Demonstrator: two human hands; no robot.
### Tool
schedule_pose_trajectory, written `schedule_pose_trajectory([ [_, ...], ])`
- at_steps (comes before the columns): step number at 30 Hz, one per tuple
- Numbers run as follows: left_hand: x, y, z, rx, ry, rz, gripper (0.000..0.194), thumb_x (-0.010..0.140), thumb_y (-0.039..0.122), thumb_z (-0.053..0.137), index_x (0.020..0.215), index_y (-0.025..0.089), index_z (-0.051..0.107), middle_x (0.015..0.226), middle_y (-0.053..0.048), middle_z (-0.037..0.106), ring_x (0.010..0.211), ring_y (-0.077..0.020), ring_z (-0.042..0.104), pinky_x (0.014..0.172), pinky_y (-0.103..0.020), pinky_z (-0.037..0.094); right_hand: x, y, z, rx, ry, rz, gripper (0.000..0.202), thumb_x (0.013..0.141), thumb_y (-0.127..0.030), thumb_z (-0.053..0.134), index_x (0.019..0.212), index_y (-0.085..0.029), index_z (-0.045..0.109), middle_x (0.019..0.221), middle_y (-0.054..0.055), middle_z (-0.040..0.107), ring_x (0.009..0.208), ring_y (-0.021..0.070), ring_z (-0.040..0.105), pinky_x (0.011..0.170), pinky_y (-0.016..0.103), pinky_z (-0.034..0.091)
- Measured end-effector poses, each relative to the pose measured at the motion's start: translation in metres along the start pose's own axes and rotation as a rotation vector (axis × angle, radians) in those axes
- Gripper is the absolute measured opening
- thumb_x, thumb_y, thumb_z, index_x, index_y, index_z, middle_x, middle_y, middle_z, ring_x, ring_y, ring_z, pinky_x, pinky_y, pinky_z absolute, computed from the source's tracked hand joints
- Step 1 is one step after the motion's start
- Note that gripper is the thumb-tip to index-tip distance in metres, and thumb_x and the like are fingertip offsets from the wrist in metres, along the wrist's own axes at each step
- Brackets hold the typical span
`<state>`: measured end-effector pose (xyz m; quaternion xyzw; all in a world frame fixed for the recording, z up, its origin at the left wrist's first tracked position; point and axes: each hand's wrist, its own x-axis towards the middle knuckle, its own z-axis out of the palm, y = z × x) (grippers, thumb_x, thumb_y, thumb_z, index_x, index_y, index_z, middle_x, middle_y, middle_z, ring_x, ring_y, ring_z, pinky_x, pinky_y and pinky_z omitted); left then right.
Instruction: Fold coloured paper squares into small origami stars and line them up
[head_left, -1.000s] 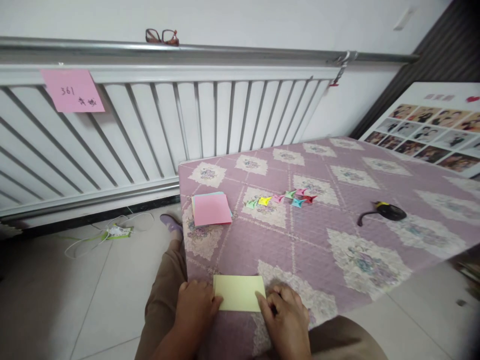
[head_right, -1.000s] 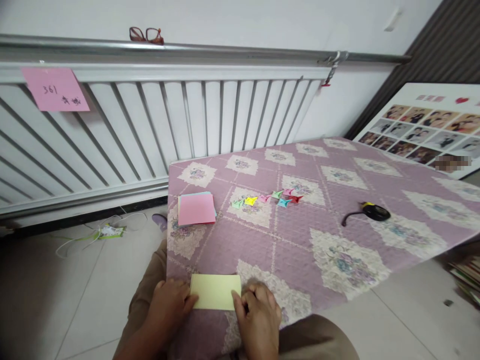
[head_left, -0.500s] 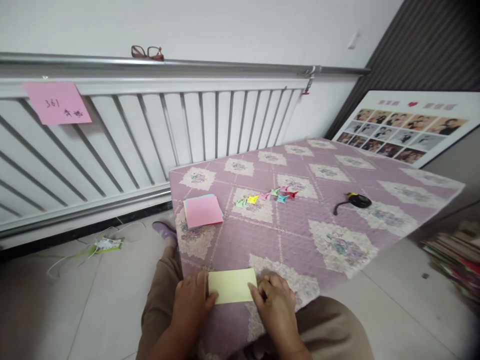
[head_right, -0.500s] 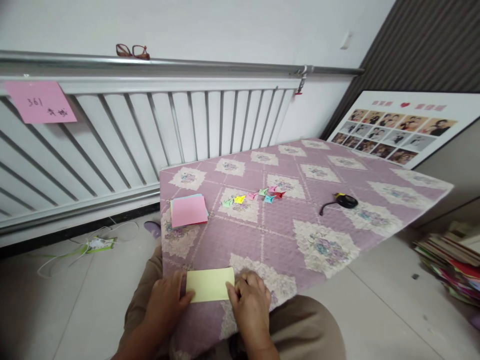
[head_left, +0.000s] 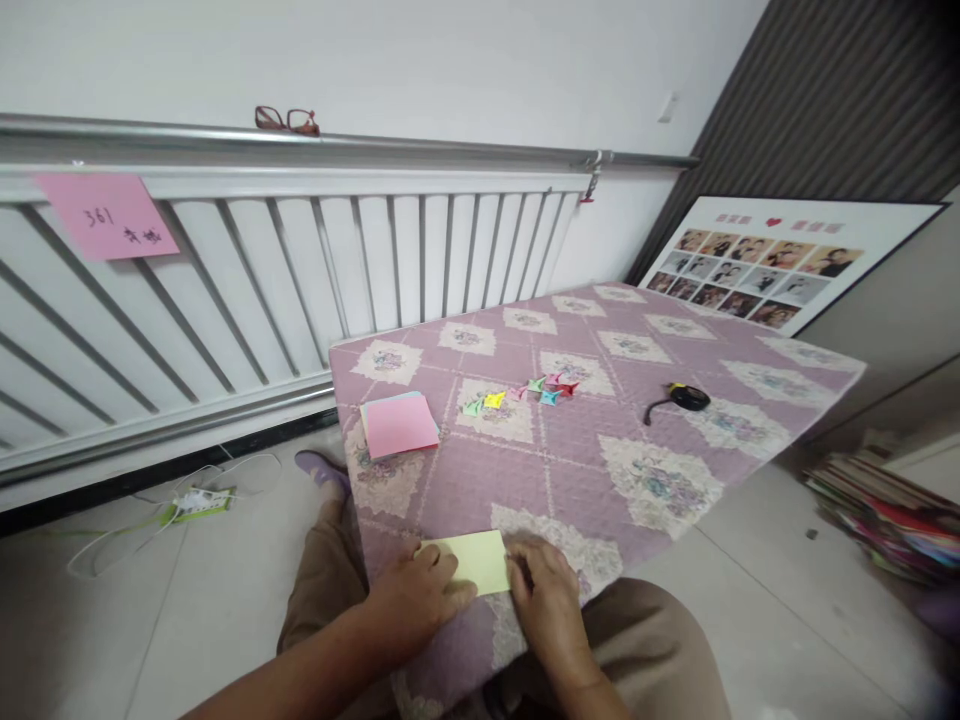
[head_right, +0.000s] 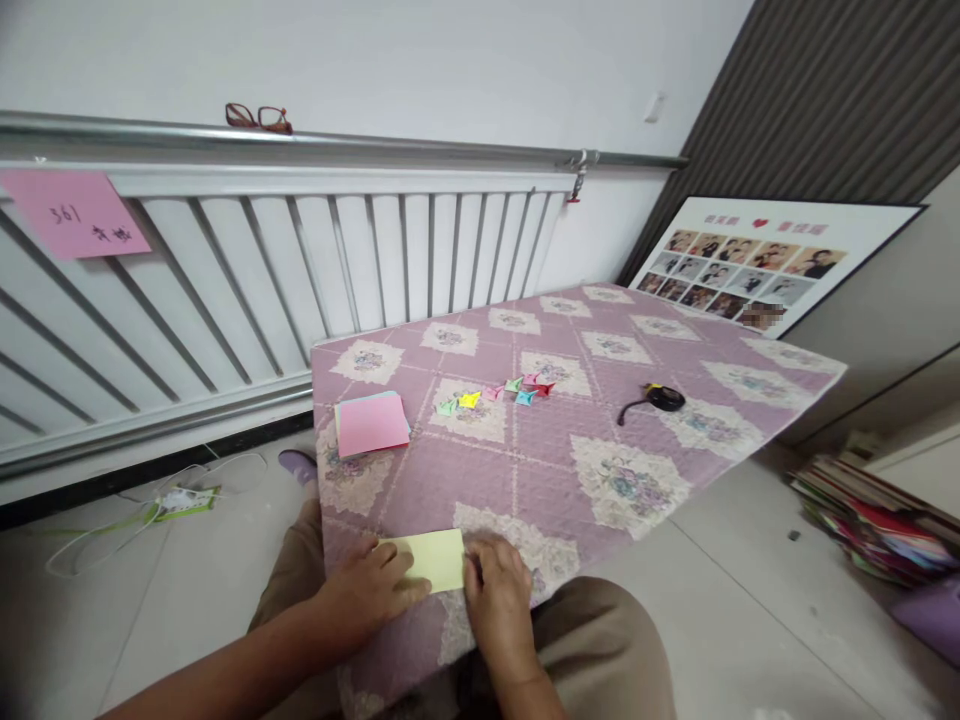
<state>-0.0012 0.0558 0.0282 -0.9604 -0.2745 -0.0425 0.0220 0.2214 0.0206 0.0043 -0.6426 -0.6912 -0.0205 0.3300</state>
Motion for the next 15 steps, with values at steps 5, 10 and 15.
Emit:
schedule_pose_trajectory([
  [5, 0.000, -0.002, 0.007, 0.006, 0.013, 0.033, 0.022, 0.096, 0.034, 0.045, 0.114, 0.030, 0.057, 0.103, -0.005, 0.054, 0.094, -0.0225, 0.045, 0.085, -0.041, 0.035, -0.020, -0.031, -0.001, 0.072, -0.073, -0.263, 0.025, 0.086, -0.014, 0.050, 0.106, -0.026, 0.059, 0.102, 0.003, 0.066, 0.101, 0.0220, 0.058, 0.094, 0.043, 0.041],
  [10, -0.001, -0.006, 0.003, -0.034, -0.005, 0.055, 0.016, 0.093, 0.034, 0.050, 0.100, 0.027, 0.062, 0.105, -0.004, 0.055, 0.096, -0.0234, 0.045, 0.085, -0.041, 0.033, -0.039, -0.047, 0.013, 0.066, -0.151, -0.253, 0.040, 0.080, -0.012, 0.054, 0.119, -0.021, 0.055, 0.105, 0.008, 0.064, 0.097, 0.0227, 0.060, 0.084, 0.038, 0.049],
  [15, -0.019, -0.010, 0.006, -0.066, 0.095, 0.014, 0.022, 0.095, 0.037, 0.048, 0.114, 0.035, 0.059, 0.124, -0.002, 0.052, 0.106, -0.0212, 0.045, 0.089, -0.037, 0.030, -0.043, -0.038, 0.015, -0.039, -0.218, -0.247, 0.050, 0.076, -0.016, 0.064, 0.124, -0.026, 0.054, 0.113, 0.008, 0.062, 0.107, 0.0271, 0.056, 0.090, 0.043, 0.045],
])
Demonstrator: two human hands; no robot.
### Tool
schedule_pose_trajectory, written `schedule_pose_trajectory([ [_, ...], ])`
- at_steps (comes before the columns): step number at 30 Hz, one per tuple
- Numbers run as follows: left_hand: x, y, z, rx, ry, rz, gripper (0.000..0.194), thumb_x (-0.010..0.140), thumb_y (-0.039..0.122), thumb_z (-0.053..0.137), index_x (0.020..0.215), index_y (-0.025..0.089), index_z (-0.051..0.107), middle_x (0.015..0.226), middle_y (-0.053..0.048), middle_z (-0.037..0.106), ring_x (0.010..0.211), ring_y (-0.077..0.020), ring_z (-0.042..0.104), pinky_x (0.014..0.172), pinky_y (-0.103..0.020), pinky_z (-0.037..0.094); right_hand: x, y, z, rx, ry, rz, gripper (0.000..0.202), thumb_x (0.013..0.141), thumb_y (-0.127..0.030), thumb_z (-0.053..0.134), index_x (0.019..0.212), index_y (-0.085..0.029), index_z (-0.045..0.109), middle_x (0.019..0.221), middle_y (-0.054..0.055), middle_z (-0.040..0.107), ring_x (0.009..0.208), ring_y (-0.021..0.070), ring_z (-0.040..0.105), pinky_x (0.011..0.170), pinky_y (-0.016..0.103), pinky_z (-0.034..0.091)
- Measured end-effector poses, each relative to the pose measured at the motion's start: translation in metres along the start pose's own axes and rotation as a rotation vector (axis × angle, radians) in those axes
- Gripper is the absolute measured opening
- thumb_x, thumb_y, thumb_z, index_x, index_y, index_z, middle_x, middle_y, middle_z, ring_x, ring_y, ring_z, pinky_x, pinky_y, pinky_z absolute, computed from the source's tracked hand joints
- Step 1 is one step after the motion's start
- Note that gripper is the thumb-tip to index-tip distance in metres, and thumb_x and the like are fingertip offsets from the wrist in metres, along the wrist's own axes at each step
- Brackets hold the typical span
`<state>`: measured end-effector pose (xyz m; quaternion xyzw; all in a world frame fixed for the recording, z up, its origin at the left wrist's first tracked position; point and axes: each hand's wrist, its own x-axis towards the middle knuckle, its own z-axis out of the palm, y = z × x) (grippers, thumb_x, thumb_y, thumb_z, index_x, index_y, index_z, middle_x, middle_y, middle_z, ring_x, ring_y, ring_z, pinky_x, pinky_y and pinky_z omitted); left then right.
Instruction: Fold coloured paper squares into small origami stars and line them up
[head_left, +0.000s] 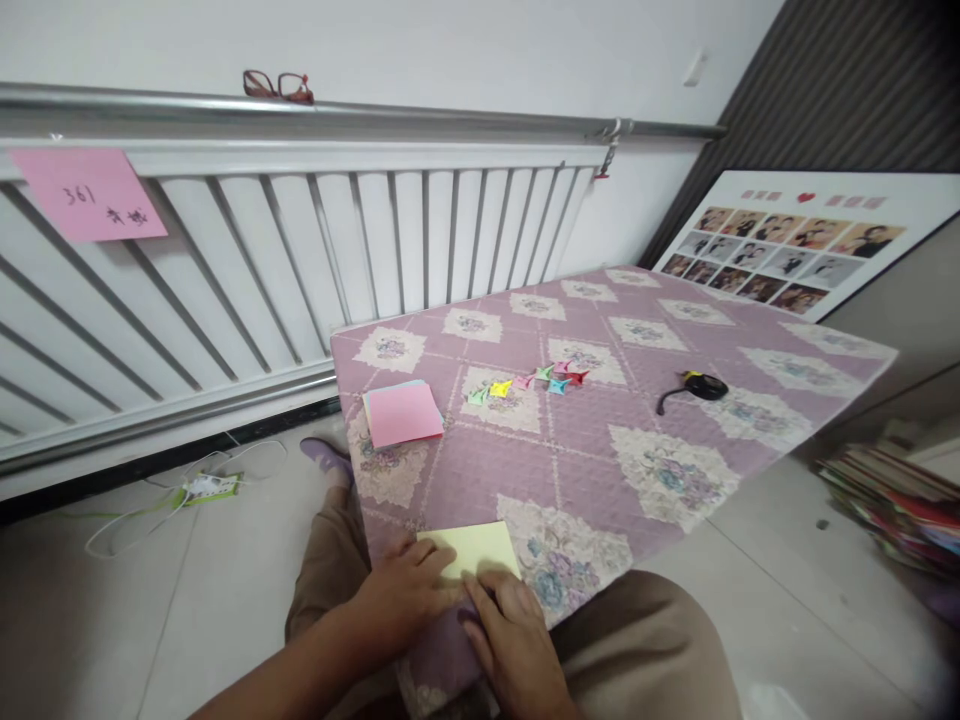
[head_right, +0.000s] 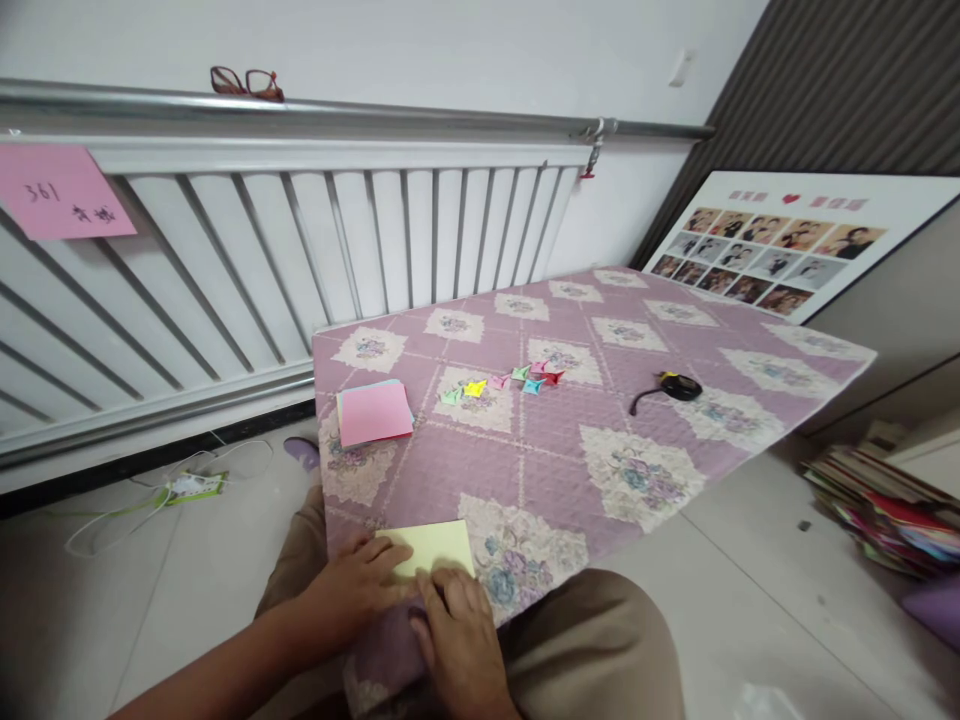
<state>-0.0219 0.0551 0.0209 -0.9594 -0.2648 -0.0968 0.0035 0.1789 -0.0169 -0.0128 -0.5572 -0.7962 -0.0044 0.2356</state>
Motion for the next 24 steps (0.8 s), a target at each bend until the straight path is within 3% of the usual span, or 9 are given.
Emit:
schedule_pose_trajectory([
  [5, -0.033, -0.002, 0.007, 0.032, 0.078, -0.111, 0.029, 0.091, 0.039, 0.056, 0.121, 0.040, 0.055, 0.127, -0.001, 0.054, 0.110, -0.0219, 0.045, 0.092, -0.039, 0.028, 0.002, -0.005, -0.007, -0.105, -0.056, -0.049, 0.062, 0.071, -0.028, 0.074, 0.128, -0.036, 0.051, 0.120, 0.007, 0.060, 0.111, 0.0308, 0.052, 0.094, 0.050, 0.035],
  [9, -0.051, -0.002, 0.007, 0.079, 0.050, -0.170, 0.035, 0.089, 0.026, 0.060, 0.121, 0.040, 0.056, 0.128, -0.003, 0.054, 0.113, -0.0234, 0.045, 0.093, -0.042, 0.029, 0.000, -0.002, -0.011, -0.116, -0.063, -0.082, 0.058, 0.073, -0.033, 0.072, 0.127, -0.031, 0.052, 0.123, 0.006, 0.060, 0.113, 0.0286, 0.050, 0.099, 0.048, 0.027],
  [16, -0.056, 0.003, 0.007, 0.081, -0.034, -0.189, 0.043, 0.087, 0.015, 0.059, 0.124, 0.036, 0.055, 0.134, -0.005, 0.051, 0.120, -0.0263, 0.041, 0.097, -0.046, 0.030, -0.014, 0.023, -0.015, -0.141, -0.060, -0.079, 0.049, 0.079, -0.029, 0.063, 0.126, -0.029, 0.052, 0.123, 0.002, 0.062, 0.113, 0.0246, 0.050, 0.102, 0.044, 0.020],
  [24, -0.057, 0.004, 0.010, 0.063, -0.077, -0.215, 0.037, 0.090, 0.021, 0.055, 0.125, 0.034, 0.054, 0.137, -0.006, 0.048, 0.123, -0.0260, 0.039, 0.099, -0.044, 0.032, -0.029, 0.054, -0.025, -0.229, 0.026, 0.030, 0.038, 0.085, -0.036, 0.056, 0.121, -0.027, 0.055, 0.116, 0.003, 0.065, 0.105, 0.0258, 0.056, 0.096, 0.047, 0.027],
])
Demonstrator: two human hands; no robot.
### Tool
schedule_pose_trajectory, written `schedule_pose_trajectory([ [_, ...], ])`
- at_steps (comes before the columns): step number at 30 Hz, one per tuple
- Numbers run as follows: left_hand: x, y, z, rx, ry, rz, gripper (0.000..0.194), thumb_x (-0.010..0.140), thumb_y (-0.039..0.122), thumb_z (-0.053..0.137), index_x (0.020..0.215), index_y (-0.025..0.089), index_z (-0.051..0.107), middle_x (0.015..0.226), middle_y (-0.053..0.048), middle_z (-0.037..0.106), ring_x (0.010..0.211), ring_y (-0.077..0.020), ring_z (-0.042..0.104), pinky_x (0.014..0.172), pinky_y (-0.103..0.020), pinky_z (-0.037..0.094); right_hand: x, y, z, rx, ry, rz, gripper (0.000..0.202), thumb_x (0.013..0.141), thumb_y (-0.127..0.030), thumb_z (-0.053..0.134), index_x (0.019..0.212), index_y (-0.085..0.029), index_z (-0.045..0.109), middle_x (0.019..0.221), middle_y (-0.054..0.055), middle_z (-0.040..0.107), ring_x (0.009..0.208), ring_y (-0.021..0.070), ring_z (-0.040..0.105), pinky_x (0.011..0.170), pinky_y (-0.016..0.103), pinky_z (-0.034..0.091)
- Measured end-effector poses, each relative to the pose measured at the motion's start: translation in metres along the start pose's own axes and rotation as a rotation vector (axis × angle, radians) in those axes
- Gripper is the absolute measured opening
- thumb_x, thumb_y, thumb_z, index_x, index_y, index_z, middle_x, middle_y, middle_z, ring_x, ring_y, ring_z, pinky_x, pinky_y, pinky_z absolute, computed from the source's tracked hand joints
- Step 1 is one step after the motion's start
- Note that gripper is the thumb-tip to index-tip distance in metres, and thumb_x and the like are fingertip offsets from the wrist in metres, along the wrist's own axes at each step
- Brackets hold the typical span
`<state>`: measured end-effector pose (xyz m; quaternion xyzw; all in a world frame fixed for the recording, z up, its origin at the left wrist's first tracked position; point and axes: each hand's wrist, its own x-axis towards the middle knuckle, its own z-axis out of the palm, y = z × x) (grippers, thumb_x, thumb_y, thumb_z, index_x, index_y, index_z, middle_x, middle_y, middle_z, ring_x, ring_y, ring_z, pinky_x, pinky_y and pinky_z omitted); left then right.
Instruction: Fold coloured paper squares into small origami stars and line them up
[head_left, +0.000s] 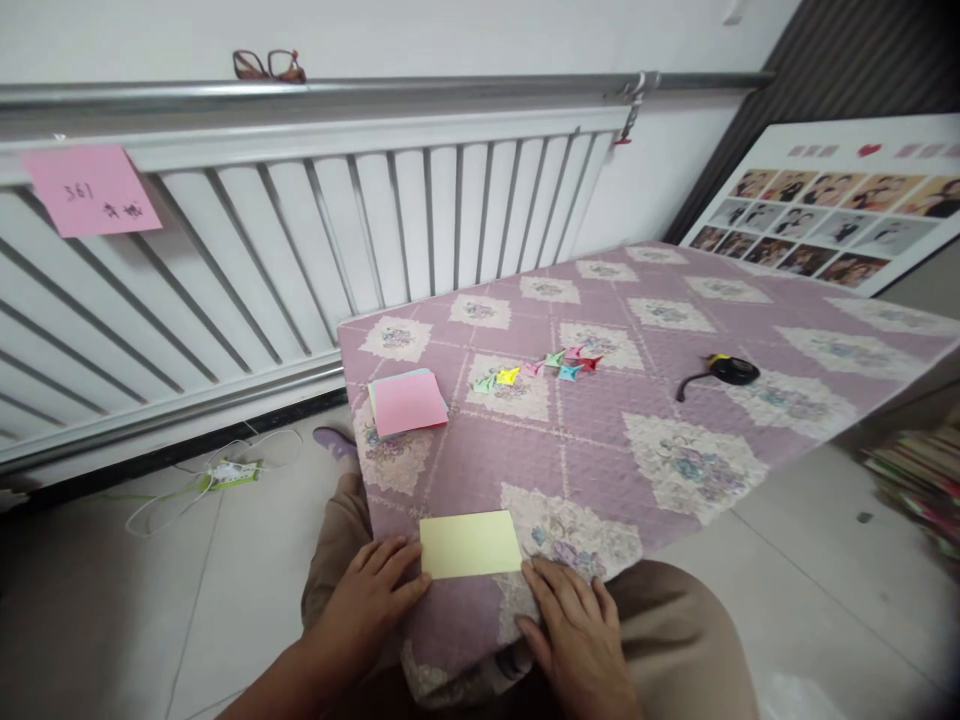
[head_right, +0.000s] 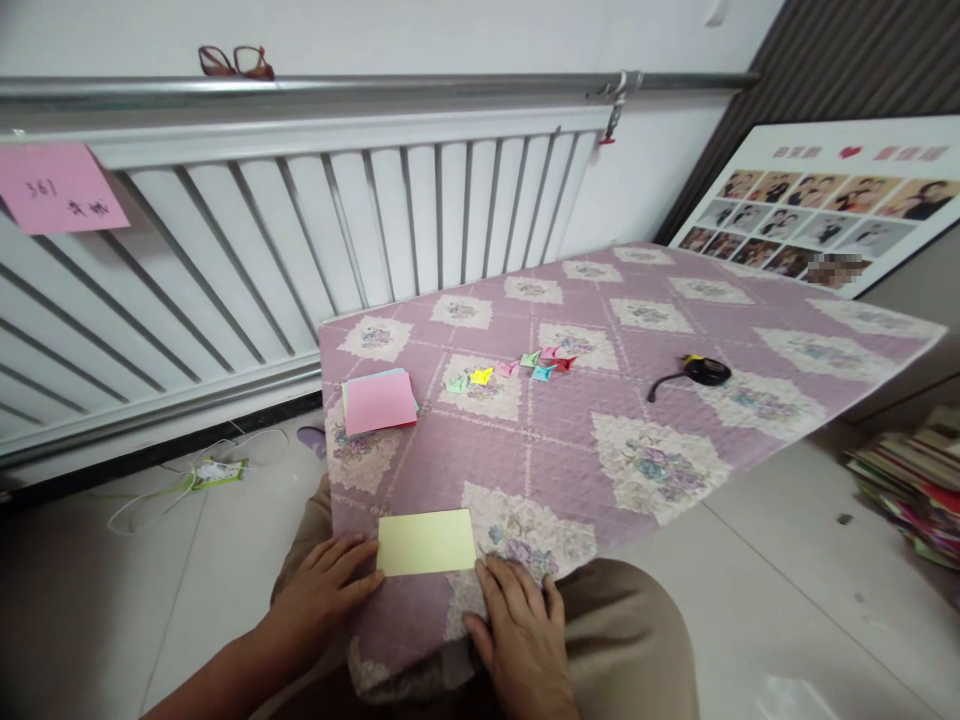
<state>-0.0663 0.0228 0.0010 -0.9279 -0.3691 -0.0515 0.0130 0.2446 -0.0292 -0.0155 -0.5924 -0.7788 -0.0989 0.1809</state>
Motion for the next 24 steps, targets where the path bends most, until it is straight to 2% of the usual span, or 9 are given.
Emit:
schedule_pose_trajectory([
  [3, 0.001, 0.002, 0.000, -0.008, -0.005, -0.013, 0.035, 0.090, 0.022, 0.055, 0.123, 0.034, 0.055, 0.137, -0.006, 0.048, 0.123, -0.0250, 0.039, 0.099, -0.042, 0.033, 0.003, 0.007, -0.007, 0.007, 0.061, 0.081, 0.029, 0.088, -0.040, 0.051, 0.113, -0.027, 0.059, 0.110, 0.004, 0.067, 0.101, 0.0259, 0.058, 0.093, 0.047, 0.030],
  [5, 0.003, 0.003, -0.001, -0.015, 0.024, -0.022, 0.033, 0.090, 0.022, 0.056, 0.121, 0.033, 0.057, 0.135, -0.005, 0.049, 0.123, -0.0245, 0.040, 0.099, -0.041, 0.035, 0.012, 0.002, -0.012, 0.044, 0.124, 0.138, 0.025, 0.090, -0.040, 0.049, 0.106, -0.026, 0.061, 0.104, 0.005, 0.067, 0.098, 0.0256, 0.059, 0.088, 0.045, 0.034],
  [7, 0.004, 0.005, -0.001, -0.023, 0.080, -0.030, 0.031, 0.089, 0.023, 0.058, 0.118, 0.033, 0.058, 0.132, -0.005, 0.051, 0.121, -0.0245, 0.042, 0.098, -0.041, 0.036, 0.024, -0.013, -0.014, 0.121, 0.163, 0.130, 0.020, 0.089, -0.035, 0.051, 0.103, -0.026, 0.062, 0.099, 0.005, 0.067, 0.095, 0.0247, 0.059, 0.085, 0.042, 0.036],
  [11, 0.006, 0.006, 0.005, -0.036, 0.195, -0.026, 0.029, 0.087, 0.024, 0.062, 0.115, 0.033, 0.059, 0.129, -0.003, 0.054, 0.118, -0.0242, 0.044, 0.093, -0.040, 0.041, 0.052, -0.054, -0.005, 0.310, 0.058, -0.029, 0.025, 0.079, -0.021, 0.063, 0.102, -0.030, 0.062, 0.096, 0.001, 0.066, 0.091, 0.0213, 0.059, 0.085, 0.037, 0.038],
  [14, 0.007, 0.005, 0.015, -0.065, 0.324, -0.029, 0.018, 0.086, 0.029, 0.065, 0.104, 0.030, 0.063, 0.125, -0.002, 0.057, 0.115, -0.0232, 0.046, 0.091, -0.038, 0.043, 0.065, -0.069, 0.007, 0.346, 0.045, -0.040, 0.032, 0.072, -0.018, 0.067, 0.100, -0.031, 0.062, 0.096, 0.000, 0.066, 0.091, 0.0212, 0.060, 0.080, 0.035, 0.041],
  [17, 0.008, 0.007, 0.021, -0.130, 0.343, -0.056, 0.010, 0.084, 0.027, 0.067, 0.093, 0.026, 0.063, 0.126, -0.001, 0.056, 0.117, -0.0233, 0.045, 0.091, -0.037, 0.042, 0.067, -0.067, 0.016, 0.323, 0.026, -0.058, 0.035, 0.070, -0.016, 0.068, 0.101, -0.031, 0.062, 0.096, 0.000, 0.066, 0.092, 0.0211, 0.061, 0.079, 0.035, 0.042],
  [21, 0.016, 0.015, 0.017, -0.233, 0.332, -0.153, 0.021, 0.080, 0.025, 0.067, 0.099, 0.022, 0.060, 0.117, -0.003, 0.060, 0.109, -0.0221, 0.050, 0.092, -0.036, 0.042, 0.065, -0.060, 0.017, 0.313, 0.002, -0.074, 0.034, 0.072, -0.016, 0.067, 0.101, -0.033, 0.062, 0.096, -0.002, 0.066, 0.091, 0.0202, 0.061, 0.079, 0.034, 0.042],
  [24, 0.028, 0.020, 0.014, -0.162, 0.399, -0.158, 0.016, 0.082, 0.027, 0.066, 0.096, 0.021, 0.059, 0.111, -0.003, 0.060, 0.101, -0.0215, 0.052, 0.088, -0.036, 0.042, 0.063, -0.061, 0.016, 0.320, 0.010, -0.075, 0.032, 0.074, -0.016, 0.066, 0.102, -0.033, 0.061, 0.096, -0.002, 0.066, 0.091, 0.0201, 0.061, 0.080, 0.034, 0.041],
])
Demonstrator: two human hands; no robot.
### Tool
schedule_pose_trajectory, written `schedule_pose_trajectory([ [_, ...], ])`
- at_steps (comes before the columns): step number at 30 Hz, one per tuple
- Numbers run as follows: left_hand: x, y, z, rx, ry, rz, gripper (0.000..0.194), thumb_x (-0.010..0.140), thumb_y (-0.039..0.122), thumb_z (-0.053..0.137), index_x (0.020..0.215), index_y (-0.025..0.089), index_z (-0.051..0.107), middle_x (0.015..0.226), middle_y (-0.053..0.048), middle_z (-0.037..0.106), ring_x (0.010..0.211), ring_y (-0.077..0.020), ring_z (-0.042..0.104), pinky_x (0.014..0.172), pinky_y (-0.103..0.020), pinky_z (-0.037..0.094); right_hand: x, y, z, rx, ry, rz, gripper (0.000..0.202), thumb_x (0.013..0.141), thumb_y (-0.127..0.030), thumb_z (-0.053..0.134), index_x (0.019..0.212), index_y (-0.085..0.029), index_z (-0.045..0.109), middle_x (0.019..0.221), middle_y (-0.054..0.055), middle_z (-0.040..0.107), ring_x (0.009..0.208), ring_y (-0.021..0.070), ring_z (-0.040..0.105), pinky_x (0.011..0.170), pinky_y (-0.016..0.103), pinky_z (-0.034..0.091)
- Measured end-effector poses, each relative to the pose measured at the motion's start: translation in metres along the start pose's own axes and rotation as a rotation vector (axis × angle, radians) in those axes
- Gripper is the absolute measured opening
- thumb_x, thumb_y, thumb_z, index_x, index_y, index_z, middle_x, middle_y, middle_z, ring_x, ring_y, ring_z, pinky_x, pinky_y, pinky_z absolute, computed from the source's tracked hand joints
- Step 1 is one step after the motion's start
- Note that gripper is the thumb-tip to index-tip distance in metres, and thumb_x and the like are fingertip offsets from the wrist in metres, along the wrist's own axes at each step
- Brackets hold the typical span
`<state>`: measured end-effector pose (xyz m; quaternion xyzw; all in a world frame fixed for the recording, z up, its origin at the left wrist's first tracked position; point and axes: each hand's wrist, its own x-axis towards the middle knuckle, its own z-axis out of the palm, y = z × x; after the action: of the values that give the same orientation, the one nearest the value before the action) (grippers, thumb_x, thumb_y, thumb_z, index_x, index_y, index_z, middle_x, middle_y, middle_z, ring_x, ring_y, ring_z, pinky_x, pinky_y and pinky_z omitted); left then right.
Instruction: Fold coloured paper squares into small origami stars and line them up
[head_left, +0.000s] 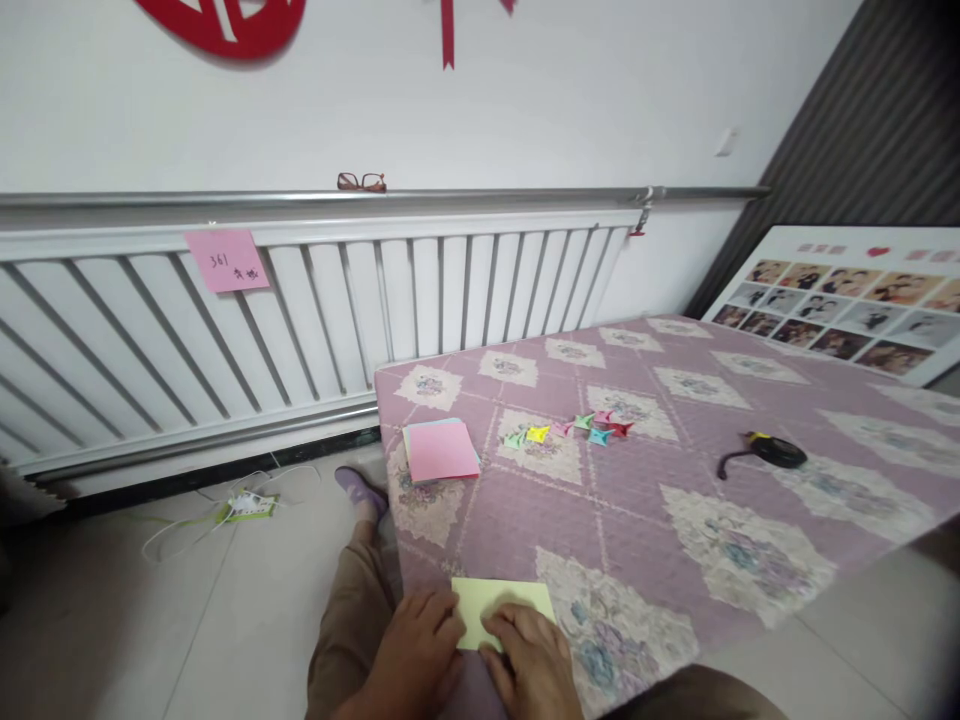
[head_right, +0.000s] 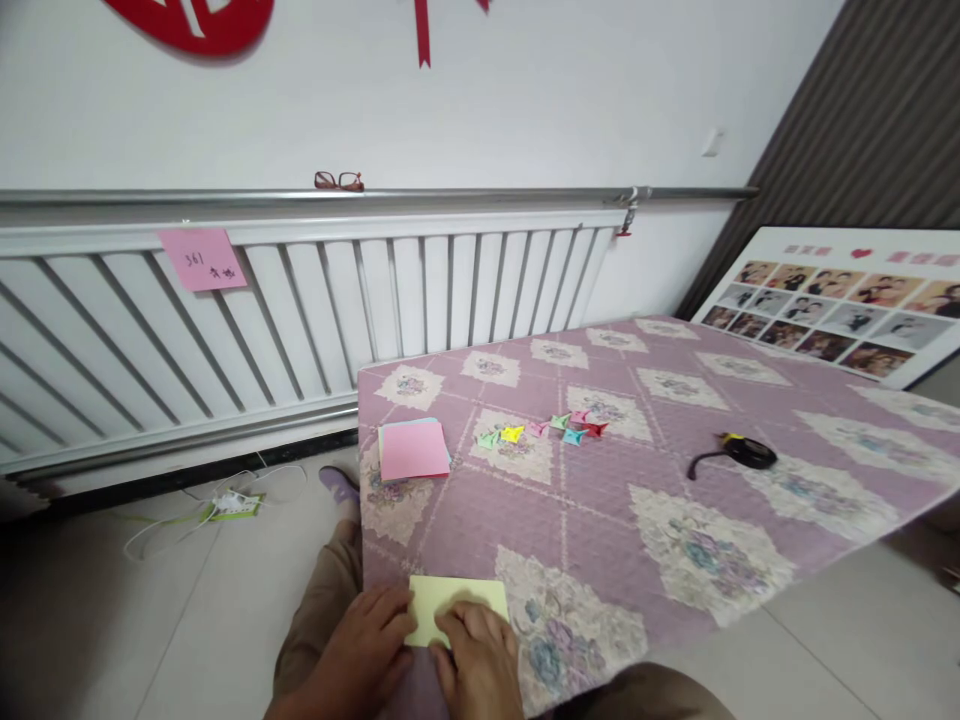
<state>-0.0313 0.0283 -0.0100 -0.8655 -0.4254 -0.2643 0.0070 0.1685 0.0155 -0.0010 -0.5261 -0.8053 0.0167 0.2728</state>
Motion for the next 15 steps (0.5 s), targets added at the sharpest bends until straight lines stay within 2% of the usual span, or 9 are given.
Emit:
schedule_pose_trajectory([
  [3, 0.008, 0.003, 0.007, 0.096, 0.053, 0.109, 0.005, 0.087, 0.023, 0.060, 0.086, 0.019, 0.057, 0.099, -0.002, 0.061, 0.089, -0.0196, 0.054, 0.079, -0.034, 0.043, -0.001, -0.004, 0.001, 0.027, 0.029, 0.049, 0.032, 0.073, -0.013, 0.066, 0.098, -0.031, 0.061, 0.096, -0.002, 0.066, 0.092, 0.0199, 0.060, 0.083, 0.034, 0.041],
  [8, 0.010, -0.002, 0.015, 0.166, -0.030, 0.239, 0.006, 0.091, 0.023, 0.057, 0.089, 0.018, 0.055, 0.088, -0.002, 0.059, 0.081, -0.0180, 0.054, 0.073, -0.031, 0.043, -0.002, -0.006, -0.002, 0.095, 0.043, 0.065, 0.026, 0.075, -0.016, 0.065, 0.096, -0.032, 0.061, 0.095, -0.002, 0.066, 0.093, 0.0193, 0.060, 0.084, 0.033, 0.041],
  [11, 0.009, -0.005, 0.015, 0.190, -0.036, 0.275, 0.007, 0.093, 0.024, 0.053, 0.091, 0.017, 0.055, 0.089, -0.002, 0.059, 0.079, -0.0169, 0.054, 0.073, -0.030, 0.043, -0.003, -0.005, -0.004, 0.084, 0.041, 0.057, 0.027, 0.074, -0.019, 0.067, 0.098, -0.032, 0.061, 0.096, -0.002, 0.066, 0.093, 0.0195, 0.060, 0.084, 0.033, 0.041],
  [15, 0.013, -0.005, 0.011, 0.150, 0.050, 0.269, 0.010, 0.095, 0.021, 0.047, 0.090, 0.018, 0.055, 0.085, -0.001, 0.061, 0.075, -0.0164, 0.055, 0.070, -0.029, 0.043, -0.006, -0.005, 0.000, 0.080, 0.061, 0.083, 0.028, 0.074, -0.014, 0.067, 0.095, -0.031, 0.060, 0.095, -0.003, 0.066, 0.092, 0.0181, 0.060, 0.085, 0.032, 0.041],
])
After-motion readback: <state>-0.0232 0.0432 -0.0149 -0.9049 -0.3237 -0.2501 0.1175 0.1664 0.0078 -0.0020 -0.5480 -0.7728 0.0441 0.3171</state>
